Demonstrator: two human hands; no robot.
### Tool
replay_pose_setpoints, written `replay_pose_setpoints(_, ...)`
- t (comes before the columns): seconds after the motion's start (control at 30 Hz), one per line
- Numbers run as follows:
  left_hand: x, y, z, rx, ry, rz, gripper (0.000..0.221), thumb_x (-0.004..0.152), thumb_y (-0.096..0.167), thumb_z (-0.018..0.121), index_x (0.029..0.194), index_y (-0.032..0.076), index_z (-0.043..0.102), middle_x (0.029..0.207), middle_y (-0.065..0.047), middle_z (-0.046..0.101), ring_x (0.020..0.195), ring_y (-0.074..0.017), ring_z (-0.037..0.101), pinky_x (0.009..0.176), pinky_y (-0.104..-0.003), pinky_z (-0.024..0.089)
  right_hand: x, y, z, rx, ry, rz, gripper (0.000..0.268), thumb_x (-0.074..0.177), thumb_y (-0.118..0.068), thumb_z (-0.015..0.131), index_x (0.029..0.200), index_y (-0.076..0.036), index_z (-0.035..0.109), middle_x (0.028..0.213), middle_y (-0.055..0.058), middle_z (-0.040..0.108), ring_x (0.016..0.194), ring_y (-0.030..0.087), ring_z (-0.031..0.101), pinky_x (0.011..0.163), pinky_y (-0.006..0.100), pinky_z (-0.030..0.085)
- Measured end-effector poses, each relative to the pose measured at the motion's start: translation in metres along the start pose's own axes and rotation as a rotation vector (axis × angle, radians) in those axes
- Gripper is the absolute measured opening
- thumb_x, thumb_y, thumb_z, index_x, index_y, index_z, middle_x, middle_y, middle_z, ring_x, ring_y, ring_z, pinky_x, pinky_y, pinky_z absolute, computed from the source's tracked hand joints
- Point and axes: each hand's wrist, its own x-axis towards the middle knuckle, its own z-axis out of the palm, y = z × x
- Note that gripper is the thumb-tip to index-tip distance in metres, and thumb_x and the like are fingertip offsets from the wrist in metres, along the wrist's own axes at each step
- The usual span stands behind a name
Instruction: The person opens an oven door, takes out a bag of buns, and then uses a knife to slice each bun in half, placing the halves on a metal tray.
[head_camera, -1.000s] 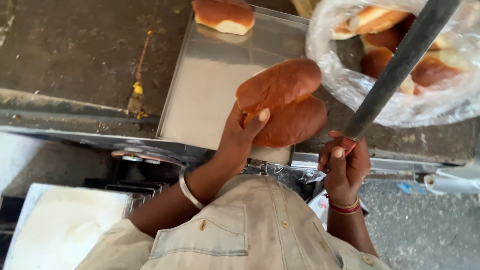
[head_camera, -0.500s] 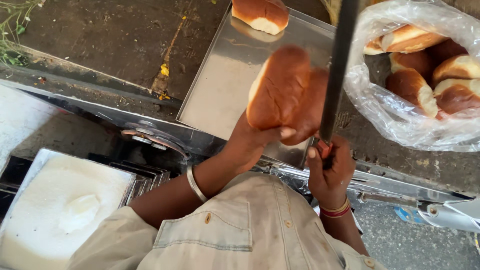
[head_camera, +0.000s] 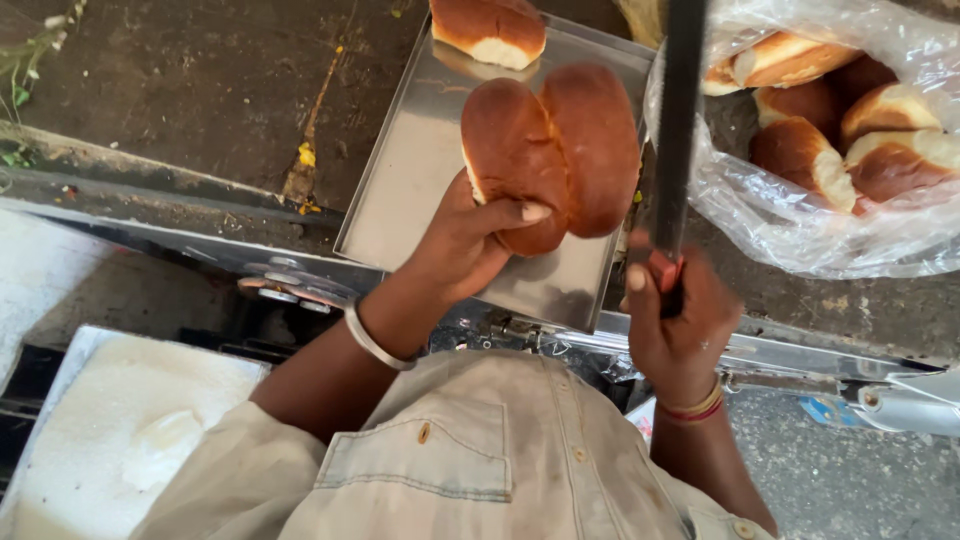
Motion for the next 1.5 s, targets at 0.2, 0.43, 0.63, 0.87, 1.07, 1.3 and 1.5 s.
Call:
replay_pose_setpoints(0.2, 0.018, -0.012, 0.008, -0.007, -0.047, 0.109, 0.060, 0.091, -0.005, 0.071, 0.145, -0.002, 0.045, 0.133, -0.013, 0.059, 0.129, -0.0241, 0.059, 0.115, -0.042, 0.048, -0.004, -0.008, 0.018, 0.089, -0.141, 0.107, 0.013, 0.105, -0.010, 0.059, 0.096, -0.001, 0.057, 0.062, 0.004, 0.058, 0.052, 0.011, 0.059, 0.050, 0.028, 0.045)
replay_pose_setpoints(0.43, 0.027, -0.002, 0.012, 0.084, -0.101, 0.146, 0.059, 0.090, -0.004, 0.073, 0.143, -0.002, 0.048, 0.132, -0.013, 0.063, 0.127, -0.0236, 0.062, 0.113, -0.043, 0.051, 0.000, -0.014, 0.021, 0.017, -0.126, 0.122, 0.016, 0.103, -0.013, 0.061, 0.093, -0.001, 0.056, 0.060, 0.006, 0.058, 0.049, 0.014, 0.060, 0.048, 0.030, 0.043)
replay_pose_setpoints(0.63, 0.033, 0.008, 0.014, 0.055, -0.087, 0.190, 0.058, 0.090, -0.006, 0.071, 0.142, -0.002, 0.047, 0.130, -0.013, 0.062, 0.129, -0.0255, 0.061, 0.116, -0.044, 0.050, 0.000, -0.010, 0.019, -0.004, -0.170, 0.138, 0.011, 0.102, -0.013, 0.061, 0.100, -0.002, 0.060, 0.063, 0.007, 0.060, 0.051, 0.017, 0.062, 0.050, 0.032, 0.045)
replay_pose_setpoints(0.87, 0.041, 0.056, 0.004, 0.006, -0.110, 0.415, 0.054, 0.093, -0.006, 0.069, 0.142, -0.004, 0.046, 0.130, -0.017, 0.060, 0.126, -0.0264, 0.062, 0.117, -0.041, 0.049, 0.000, -0.006, 0.013, -0.081, -0.159, 0.001, 0.013, 0.102, -0.013, 0.063, 0.109, -0.002, 0.061, 0.079, 0.013, 0.067, 0.065, 0.027, 0.068, 0.057, 0.034, 0.050)
replay_pose_setpoints(1.07, 0.028, 0.019, -0.004, 0.044, -0.015, 0.349, 0.064, 0.090, -0.001, 0.077, 0.145, 0.001, 0.045, 0.134, -0.013, 0.060, 0.125, -0.0256, 0.062, 0.109, -0.043, 0.055, 0.001, -0.001, 0.020, -0.076, -0.228, 0.100, 0.016, 0.100, -0.012, 0.061, 0.113, -0.003, 0.062, 0.075, 0.015, 0.067, 0.060, 0.029, 0.068, 0.056, 0.037, 0.050)
replay_pose_setpoints(1.3, -0.010, -0.040, -0.003, 0.488, 0.079, 0.176, 0.054, 0.088, 0.001, 0.077, 0.136, -0.002, 0.054, 0.123, -0.010, 0.068, 0.114, -0.0177, 0.068, 0.098, -0.034, 0.058, 0.004, 0.001, 0.020, -0.021, -0.240, 0.021, 0.028, 0.096, -0.003, 0.058, 0.124, 0.002, 0.054, 0.083, 0.022, 0.066, 0.073, 0.042, 0.066, 0.057, 0.043, 0.050)
replay_pose_setpoints(1.5, -0.015, -0.040, -0.006, 0.474, -0.025, 0.097, 0.048, 0.090, -0.002, 0.075, 0.133, -0.005, 0.056, 0.123, -0.012, 0.070, 0.114, -0.0197, 0.070, 0.101, -0.035, 0.059, 0.000, 0.012, 0.022, -0.059, -0.253, 0.071, 0.013, 0.096, -0.004, 0.060, 0.107, 0.000, 0.055, 0.079, 0.021, 0.064, 0.071, 0.040, 0.066, 0.059, 0.043, 0.049)
